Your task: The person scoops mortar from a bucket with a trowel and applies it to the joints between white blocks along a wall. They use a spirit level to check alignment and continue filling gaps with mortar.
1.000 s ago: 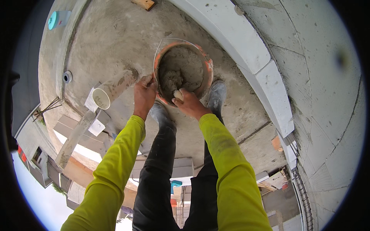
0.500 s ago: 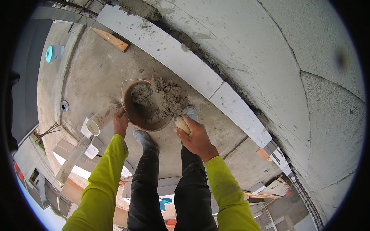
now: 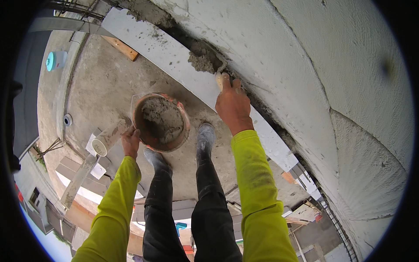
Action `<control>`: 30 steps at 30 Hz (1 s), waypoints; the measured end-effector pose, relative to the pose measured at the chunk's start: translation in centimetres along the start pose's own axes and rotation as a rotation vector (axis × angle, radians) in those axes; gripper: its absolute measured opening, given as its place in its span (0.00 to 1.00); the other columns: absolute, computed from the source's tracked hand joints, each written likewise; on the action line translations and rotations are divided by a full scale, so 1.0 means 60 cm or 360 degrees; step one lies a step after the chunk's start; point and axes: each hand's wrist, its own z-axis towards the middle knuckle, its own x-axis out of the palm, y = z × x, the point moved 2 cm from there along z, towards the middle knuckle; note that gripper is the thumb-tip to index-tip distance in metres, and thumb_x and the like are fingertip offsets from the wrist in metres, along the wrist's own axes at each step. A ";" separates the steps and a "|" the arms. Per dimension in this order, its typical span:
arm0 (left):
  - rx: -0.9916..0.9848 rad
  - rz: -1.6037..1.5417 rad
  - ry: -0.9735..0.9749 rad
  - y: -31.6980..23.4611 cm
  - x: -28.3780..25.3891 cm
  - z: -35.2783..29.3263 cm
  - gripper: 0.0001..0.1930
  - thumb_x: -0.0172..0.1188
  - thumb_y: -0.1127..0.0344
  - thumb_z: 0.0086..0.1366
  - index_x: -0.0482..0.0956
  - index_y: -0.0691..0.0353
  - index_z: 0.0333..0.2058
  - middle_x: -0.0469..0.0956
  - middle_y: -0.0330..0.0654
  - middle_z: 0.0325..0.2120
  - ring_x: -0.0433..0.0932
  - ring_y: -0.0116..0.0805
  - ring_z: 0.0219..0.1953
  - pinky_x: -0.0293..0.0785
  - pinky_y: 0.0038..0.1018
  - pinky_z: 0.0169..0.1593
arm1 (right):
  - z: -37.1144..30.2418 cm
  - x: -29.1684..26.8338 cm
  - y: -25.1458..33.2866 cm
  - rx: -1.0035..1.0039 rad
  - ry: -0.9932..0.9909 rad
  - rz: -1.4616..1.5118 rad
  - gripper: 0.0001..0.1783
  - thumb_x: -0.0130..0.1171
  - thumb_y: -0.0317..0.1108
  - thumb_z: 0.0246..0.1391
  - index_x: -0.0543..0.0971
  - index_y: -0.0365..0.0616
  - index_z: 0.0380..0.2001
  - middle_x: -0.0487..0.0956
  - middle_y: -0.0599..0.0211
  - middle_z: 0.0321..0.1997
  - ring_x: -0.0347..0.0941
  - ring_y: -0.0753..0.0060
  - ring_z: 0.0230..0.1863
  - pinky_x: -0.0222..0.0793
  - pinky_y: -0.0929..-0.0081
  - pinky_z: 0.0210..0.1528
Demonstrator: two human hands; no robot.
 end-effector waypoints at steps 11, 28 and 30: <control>0.0061 -0.0017 0.0053 -0.016 0.037 -0.011 0.15 0.56 0.75 0.63 0.83 0.66 0.47 0.76 0.29 0.27 0.70 0.18 0.27 0.69 0.19 0.32 | -0.216 0.129 0.063 -0.0479 0.0603 0.0249 0.33 0.63 0.35 0.51 0.68 0.40 0.61 0.74 0.53 0.42 0.79 0.51 0.33 0.79 0.60 0.35; -0.0055 0.0029 0.0147 -0.025 0.044 -0.013 0.14 0.54 0.73 0.66 0.82 0.66 0.49 0.76 0.30 0.29 0.68 0.18 0.27 0.68 0.20 0.29 | -0.299 0.234 0.101 0.0117 0.1430 0.2054 0.36 0.64 0.31 0.53 0.65 0.32 0.64 0.79 0.49 0.51 0.77 0.65 0.48 0.72 0.70 0.53; -0.0126 -0.0060 0.0096 -0.034 0.046 -0.017 0.13 0.54 0.74 0.65 0.82 0.68 0.46 0.74 0.29 0.27 0.65 0.18 0.26 0.64 0.20 0.30 | -0.300 0.179 0.078 0.0191 0.1468 0.2113 0.38 0.66 0.30 0.54 0.64 0.33 0.66 0.80 0.54 0.49 0.77 0.72 0.47 0.73 0.72 0.50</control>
